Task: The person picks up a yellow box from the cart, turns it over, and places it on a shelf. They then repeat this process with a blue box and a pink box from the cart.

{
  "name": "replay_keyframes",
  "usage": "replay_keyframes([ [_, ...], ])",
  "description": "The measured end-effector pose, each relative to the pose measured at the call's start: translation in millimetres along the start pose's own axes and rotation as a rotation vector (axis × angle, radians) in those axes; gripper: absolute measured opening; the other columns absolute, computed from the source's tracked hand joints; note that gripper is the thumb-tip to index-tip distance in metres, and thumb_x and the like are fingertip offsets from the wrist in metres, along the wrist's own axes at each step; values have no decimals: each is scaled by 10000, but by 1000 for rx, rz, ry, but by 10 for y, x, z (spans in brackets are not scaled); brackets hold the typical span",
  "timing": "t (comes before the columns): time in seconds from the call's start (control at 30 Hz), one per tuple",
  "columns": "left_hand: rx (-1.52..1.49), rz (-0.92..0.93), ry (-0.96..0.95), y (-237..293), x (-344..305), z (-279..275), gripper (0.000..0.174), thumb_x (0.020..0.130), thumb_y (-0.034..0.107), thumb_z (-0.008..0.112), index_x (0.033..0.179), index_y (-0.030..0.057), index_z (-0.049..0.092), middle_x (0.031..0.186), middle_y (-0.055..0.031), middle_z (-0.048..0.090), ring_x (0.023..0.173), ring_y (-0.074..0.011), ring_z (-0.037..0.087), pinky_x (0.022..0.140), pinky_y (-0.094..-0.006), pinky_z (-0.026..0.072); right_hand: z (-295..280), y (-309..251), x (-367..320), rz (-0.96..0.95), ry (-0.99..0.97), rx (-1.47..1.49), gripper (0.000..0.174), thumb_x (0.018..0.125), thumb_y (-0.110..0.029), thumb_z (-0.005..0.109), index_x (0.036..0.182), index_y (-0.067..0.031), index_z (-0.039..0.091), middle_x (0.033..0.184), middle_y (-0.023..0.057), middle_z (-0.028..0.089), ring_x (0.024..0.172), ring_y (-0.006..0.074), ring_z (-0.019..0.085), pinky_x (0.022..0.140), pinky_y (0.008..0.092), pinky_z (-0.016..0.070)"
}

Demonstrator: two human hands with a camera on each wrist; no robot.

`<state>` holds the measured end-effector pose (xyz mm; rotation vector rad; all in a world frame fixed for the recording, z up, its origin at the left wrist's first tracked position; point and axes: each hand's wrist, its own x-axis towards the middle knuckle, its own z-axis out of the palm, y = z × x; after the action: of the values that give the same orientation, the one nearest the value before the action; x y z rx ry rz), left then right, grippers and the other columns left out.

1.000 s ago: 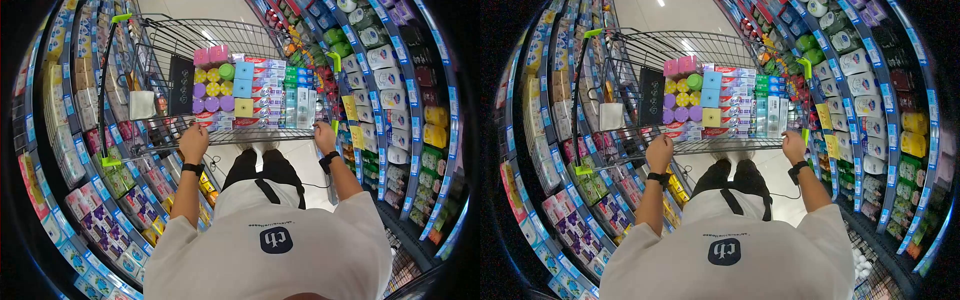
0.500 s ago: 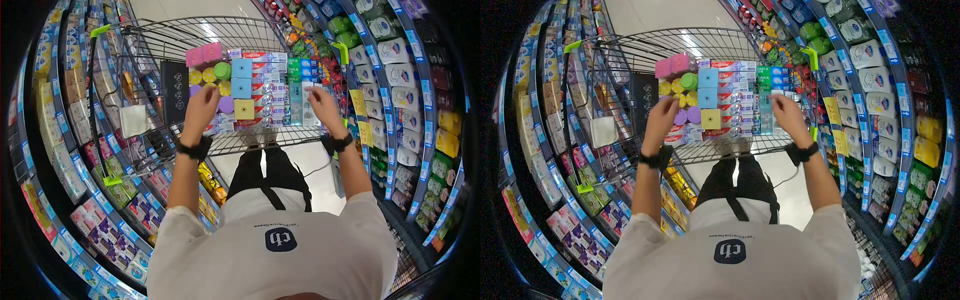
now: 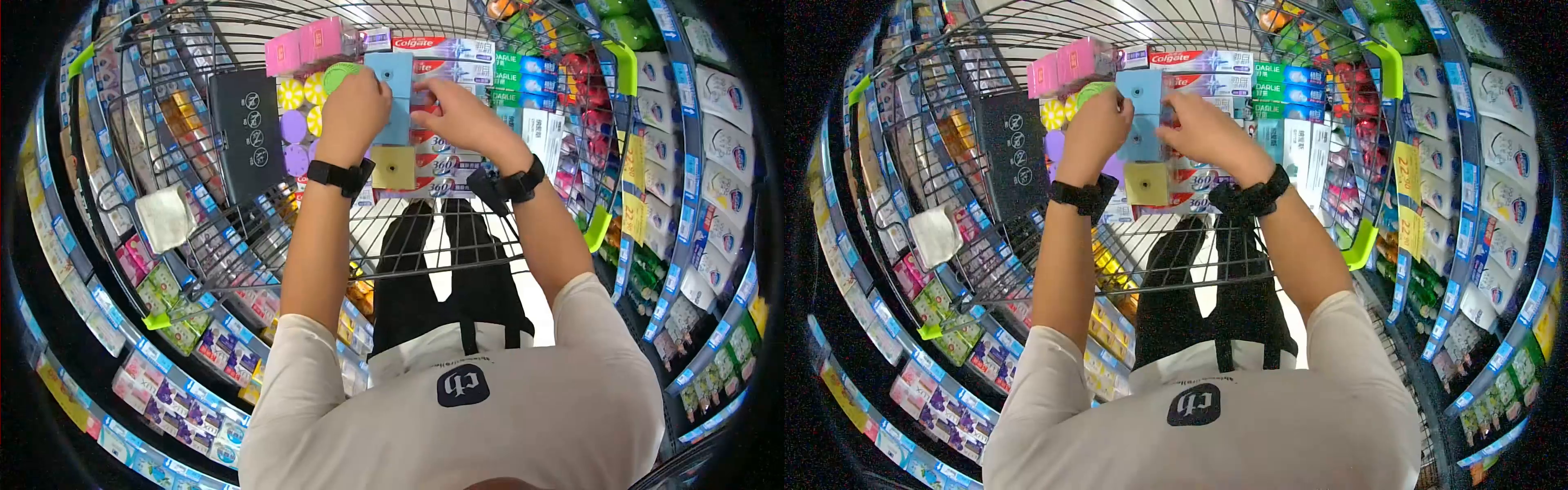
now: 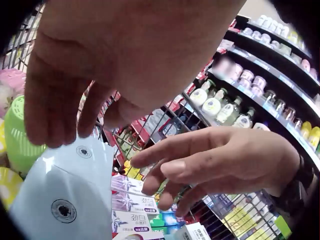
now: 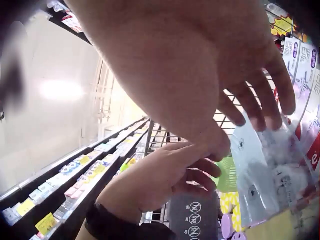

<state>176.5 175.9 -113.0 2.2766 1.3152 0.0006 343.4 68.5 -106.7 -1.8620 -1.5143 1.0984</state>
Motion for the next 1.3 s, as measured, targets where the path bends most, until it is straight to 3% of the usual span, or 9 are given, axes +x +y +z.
replay_keyframes([
  [0.23,131,-141,-473,-214,-388,-49,352,920,297,549,932,-28,681,885,-287,691,823,-440,684,758,-529,544,108,37,-25,172,-469,-149,755,787,-381,792,1324,63,502,1197,261,623,1092,377,628,936,433,500],
  [0.43,-113,-69,-743,-366,-611,11,453,907,274,584,1147,-108,540,923,-292,682,799,-380,695,708,-463,548,522,79,-408,162,-540,-32,1261,721,-313,850,1525,115,-22,1490,377,313,1359,474,416,1108,425,413],
  [0.6,-223,92,-745,-731,-493,428,592,892,166,591,1282,-162,289,941,-257,665,767,-307,696,620,-397,547,938,199,-550,-6,-261,17,1170,702,-210,839,1524,73,56,1463,350,357,1340,466,438,1094,445,426],
  [0.73,-483,-145,-577,-548,-547,514,828,889,158,590,1379,-192,22,880,-270,670,737,-310,699,597,-397,549,760,152,-464,125,-263,-77,1018,707,-194,819,1491,20,206,1382,309,459,1215,444,554,1011,449,485],
  [0.83,-452,-138,-387,-163,-685,382,755,925,198,549,1451,-198,180,843,-315,688,801,-472,686,876,-526,515,441,315,-461,114,-288,-107,853,683,-148,820,1405,-21,384,1331,232,541,1187,391,589,971,413,503],
  [0.93,-343,-79,-467,6,-633,241,834,915,237,644,1486,-105,141,885,-257,692,763,-327,704,664,-395,556,63,475,-423,135,-346,-97,809,674,-111,819,1370,-32,413,1336,228,538,1186,390,590,970,405,500],
  [0.97,-260,-43,-481,54,-647,190,704,926,283,660,1469,-24,332,945,-256,694,836,-362,693,750,-422,553,0,568,-414,112,-342,-109,765,677,-61,800,1346,-27,431,1302,224,553,1169,395,596,964,406,501],
  [1.1,-125,219,-333,286,-701,93,626,865,269,735,1372,19,465,1094,-256,640,1012,-397,634,852,-459,529,-117,734,-444,-5,-258,-112,759,670,-19,783,1339,-15,423,1253,216,562,1186,402,577,976,406,495],
  [1.3,-130,260,-157,703,-522,437,884,657,69,849,1427,32,415,1391,-199,481,1147,-412,562,937,-464,523,-224,788,-436,32,-152,-56,823,668,-3,758,1399,-32,381,1293,201,543,1196,355,582,968,380,506],
])
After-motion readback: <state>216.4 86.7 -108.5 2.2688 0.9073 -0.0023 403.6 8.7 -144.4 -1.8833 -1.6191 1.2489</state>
